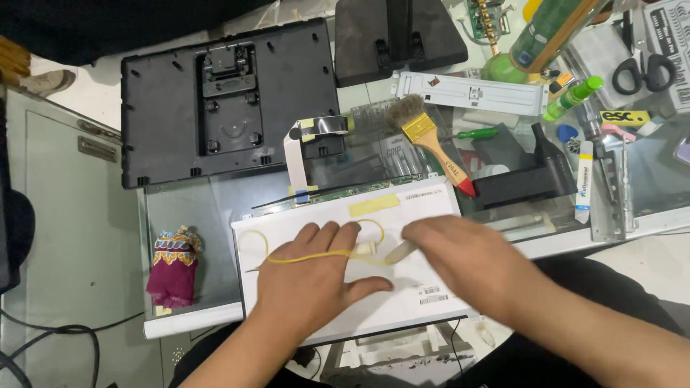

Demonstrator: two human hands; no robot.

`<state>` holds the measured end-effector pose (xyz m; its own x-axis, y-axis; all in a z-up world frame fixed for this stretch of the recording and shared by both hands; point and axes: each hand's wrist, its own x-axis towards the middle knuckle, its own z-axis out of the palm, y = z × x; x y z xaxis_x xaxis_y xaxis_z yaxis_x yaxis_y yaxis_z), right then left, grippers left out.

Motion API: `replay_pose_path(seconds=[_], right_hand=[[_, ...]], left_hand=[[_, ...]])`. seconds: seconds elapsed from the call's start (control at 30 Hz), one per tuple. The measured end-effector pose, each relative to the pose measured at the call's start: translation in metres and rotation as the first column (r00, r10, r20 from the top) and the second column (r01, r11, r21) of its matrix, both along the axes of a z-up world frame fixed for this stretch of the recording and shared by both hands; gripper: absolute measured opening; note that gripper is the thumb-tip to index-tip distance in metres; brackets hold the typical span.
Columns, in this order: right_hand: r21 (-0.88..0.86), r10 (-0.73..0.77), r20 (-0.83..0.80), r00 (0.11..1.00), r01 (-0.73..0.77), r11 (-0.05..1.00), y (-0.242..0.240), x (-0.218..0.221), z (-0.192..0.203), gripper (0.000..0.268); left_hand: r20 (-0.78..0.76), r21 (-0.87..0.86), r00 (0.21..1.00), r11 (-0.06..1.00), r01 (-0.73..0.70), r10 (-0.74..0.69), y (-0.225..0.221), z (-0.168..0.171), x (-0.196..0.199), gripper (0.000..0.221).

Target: Cleaning an LCD screen and repairing the ribbon cable connection using a precision tool

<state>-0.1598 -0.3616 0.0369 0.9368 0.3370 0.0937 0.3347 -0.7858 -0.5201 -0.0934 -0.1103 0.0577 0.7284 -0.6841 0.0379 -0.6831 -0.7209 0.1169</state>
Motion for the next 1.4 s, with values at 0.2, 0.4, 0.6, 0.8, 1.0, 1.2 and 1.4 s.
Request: replay_pose_path(seconds=[0.2,0.4,0.6,0.8,1.0,1.2,1.4], right_hand=[[-0.106,-0.68,-0.093,0.728,0.672,0.733,-0.045,0.021,0.051,0.015],[0.735,-0.507,-0.456,0.731,0.631,0.249,-0.078,0.029,0.02,0.011],[0.575,-0.399,-0.322,0.858,0.512,0.638,-0.071,0.015,0.0,0.024],[0.267,-0.314,-0.103,0.944,0.33,0.906,-0.053,0.015,-0.018,0.02],[0.311,-0.07,-0.172,0.983,0.121,0.943,-0.064,0.02,-0.034,0.031],[0.362,0.354,-0.431,0.83,-0.2,0.91,-0.096,0.018,-0.12,0.056],[0.299,0.224,-0.645,0.731,-0.029,0.954,-0.072,-0.005,-0.1,0.065]], left_hand=[[-0.543,0.205,0.84,0.971,0.124,0.007,0.038,0.005,0.0,0.045],[0.281,0.098,0.885,0.907,-0.41,0.37,0.104,0.038,0.034,0.034],[-0.254,-0.709,0.878,0.54,-0.454,0.405,0.095,0.034,0.042,0.074],[-0.71,-0.69,0.702,0.137,-0.71,0.058,0.092,-0.045,0.067,0.008],[-0.705,-0.709,0.691,0.16,-0.687,-0.16,0.085,-0.074,0.083,0.017],[-0.607,-0.654,0.79,0.619,-0.435,-0.086,0.101,-0.076,0.069,0.012],[-0.56,-0.64,0.827,0.607,-0.471,0.051,0.089,-0.069,0.062,0.007]])
